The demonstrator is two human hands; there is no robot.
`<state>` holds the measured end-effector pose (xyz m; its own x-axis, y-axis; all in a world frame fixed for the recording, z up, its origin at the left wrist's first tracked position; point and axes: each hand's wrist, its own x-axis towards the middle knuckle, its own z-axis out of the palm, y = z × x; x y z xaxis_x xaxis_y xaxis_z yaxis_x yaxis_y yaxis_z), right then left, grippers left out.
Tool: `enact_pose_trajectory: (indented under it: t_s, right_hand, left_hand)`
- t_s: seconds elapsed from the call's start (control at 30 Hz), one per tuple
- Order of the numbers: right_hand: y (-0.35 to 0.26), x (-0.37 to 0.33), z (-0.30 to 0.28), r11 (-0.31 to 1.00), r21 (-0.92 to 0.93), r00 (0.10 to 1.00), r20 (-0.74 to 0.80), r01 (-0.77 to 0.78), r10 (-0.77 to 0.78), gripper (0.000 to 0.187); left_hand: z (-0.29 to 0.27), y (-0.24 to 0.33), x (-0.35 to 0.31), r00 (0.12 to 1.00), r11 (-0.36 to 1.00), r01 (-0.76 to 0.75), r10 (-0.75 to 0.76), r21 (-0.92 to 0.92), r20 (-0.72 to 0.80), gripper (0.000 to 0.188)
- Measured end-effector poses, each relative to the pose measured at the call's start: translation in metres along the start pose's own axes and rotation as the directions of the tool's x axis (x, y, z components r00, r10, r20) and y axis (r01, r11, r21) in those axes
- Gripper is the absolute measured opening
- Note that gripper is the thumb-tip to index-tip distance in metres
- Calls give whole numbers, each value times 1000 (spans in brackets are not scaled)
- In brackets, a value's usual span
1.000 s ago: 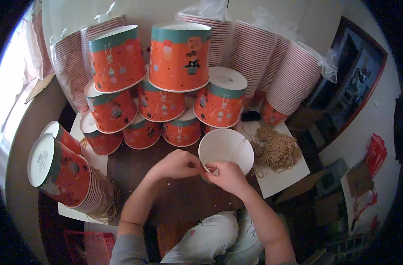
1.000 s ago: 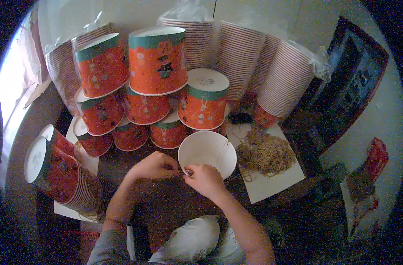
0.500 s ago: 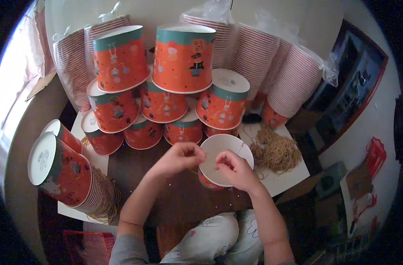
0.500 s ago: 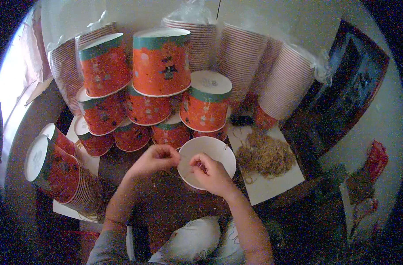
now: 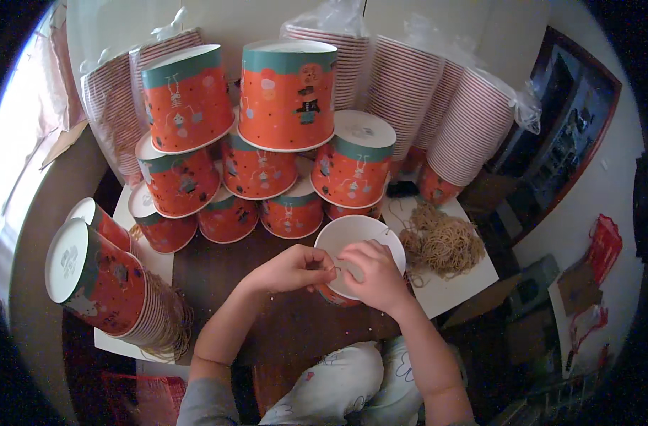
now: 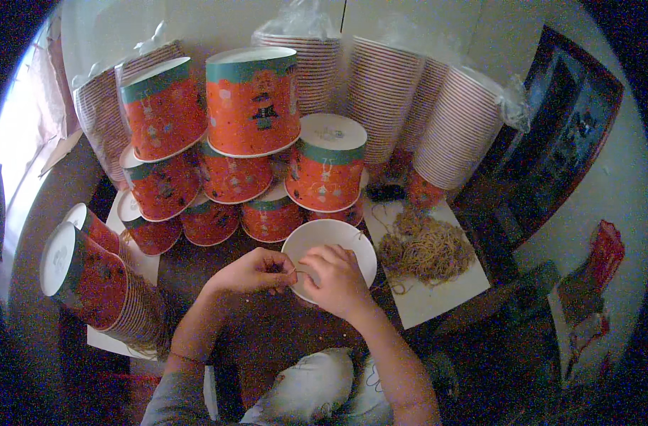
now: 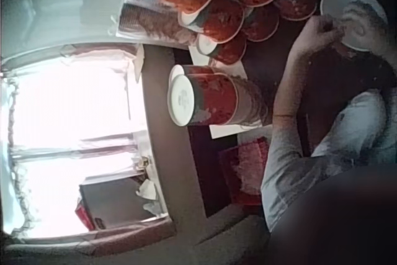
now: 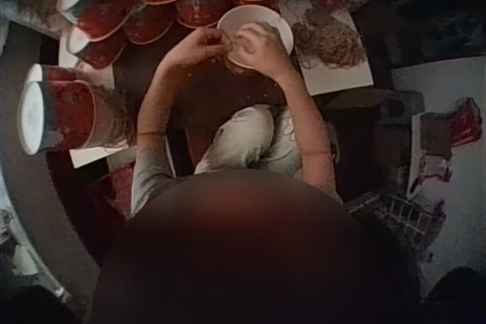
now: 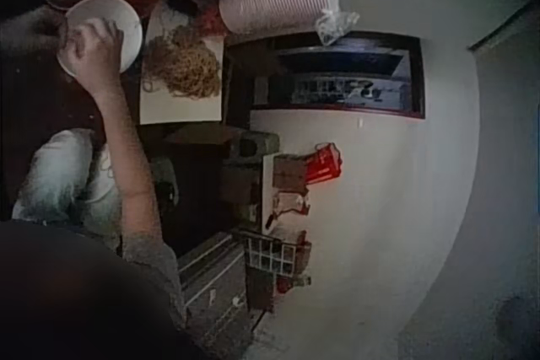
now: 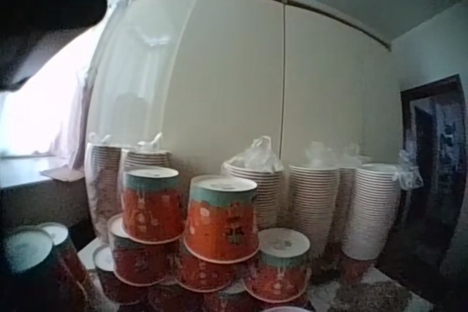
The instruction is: Attaching strings to paper buckets for packaging.
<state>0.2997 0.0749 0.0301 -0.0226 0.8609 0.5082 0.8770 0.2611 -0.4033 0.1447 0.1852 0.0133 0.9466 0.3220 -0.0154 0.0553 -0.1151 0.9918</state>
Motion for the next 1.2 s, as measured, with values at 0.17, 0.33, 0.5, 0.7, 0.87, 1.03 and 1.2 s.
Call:
enact_pose_trajectory:
  t_s: [0.17,0.33,0.5,0.7,0.87,1.03,1.2]
  right_hand:
    - [6,-4,5,996,-63,995,74,65,-61,12]
    - [4,-2,4,995,-96,994,-105,2,-12,7]
    - [-12,-1,-4,986,-165,995,-101,-1,-15,9]
    - [-29,-10,12,990,-54,990,50,134,-131,9]
    - [-19,-10,15,989,-68,987,98,134,-127,12]
    - [-5,-3,15,975,202,995,69,-90,78,28]
    - [-4,-2,15,897,364,959,216,-252,181,28]
  left_hand:
    - [0,0,0,999,992,-30,34,-119,28,11]
    - [-3,1,-2,989,989,-144,143,-22,-38,9]
    - [-7,3,-4,985,988,-124,133,87,-109,7]
    - [-10,-4,-1,989,989,-112,101,-101,-107,5]
    - [-8,-5,-1,984,982,-110,129,153,-125,10]
    - [-3,0,-5,979,967,-110,145,230,-142,12]
    - [-3,3,-5,980,964,-126,158,234,-123,18]
